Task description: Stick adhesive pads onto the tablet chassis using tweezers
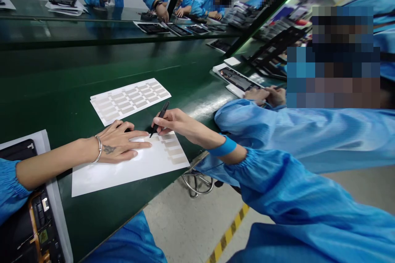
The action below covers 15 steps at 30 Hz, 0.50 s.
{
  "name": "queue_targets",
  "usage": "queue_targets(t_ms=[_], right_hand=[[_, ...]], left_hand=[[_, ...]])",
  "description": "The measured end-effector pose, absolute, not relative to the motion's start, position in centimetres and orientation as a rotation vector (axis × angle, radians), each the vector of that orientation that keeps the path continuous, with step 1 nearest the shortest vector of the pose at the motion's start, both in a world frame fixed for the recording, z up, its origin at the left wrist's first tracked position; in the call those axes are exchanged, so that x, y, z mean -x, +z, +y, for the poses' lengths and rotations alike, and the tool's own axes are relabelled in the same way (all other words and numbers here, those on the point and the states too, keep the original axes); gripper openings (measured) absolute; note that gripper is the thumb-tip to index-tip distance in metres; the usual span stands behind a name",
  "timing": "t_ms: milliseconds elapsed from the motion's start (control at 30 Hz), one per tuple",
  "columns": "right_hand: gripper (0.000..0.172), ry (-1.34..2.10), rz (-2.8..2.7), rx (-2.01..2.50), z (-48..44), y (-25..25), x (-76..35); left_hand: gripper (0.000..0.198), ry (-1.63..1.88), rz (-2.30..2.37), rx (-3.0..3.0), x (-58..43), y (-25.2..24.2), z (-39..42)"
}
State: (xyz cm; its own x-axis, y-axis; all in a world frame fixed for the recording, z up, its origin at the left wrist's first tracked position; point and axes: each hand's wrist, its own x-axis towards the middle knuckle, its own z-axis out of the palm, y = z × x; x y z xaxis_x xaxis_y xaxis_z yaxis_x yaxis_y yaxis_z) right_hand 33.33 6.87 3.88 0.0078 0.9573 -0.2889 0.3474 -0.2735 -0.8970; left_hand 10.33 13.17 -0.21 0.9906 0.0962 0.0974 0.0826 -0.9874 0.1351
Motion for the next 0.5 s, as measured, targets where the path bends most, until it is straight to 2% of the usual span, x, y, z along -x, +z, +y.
queue_targets(t_ms=[167,333,500], right_hand=[[0.044,1.152,-1.277,1.669,5.7,3.3,-33.1],[0.041,0.997,-1.148,1.482,4.9,4.8,-31.3],[0.030,0.896,-1.077,1.405,4.3,6.6,-28.8]], left_hand=[[0.043,0.228,0.112,-3.005,-10.4,-0.5,13.3],[0.042,0.101,0.197,-3.058,-10.7,0.1,12.2],[0.041,0.141,0.474,-3.146,-3.5,2.4,12.0]])
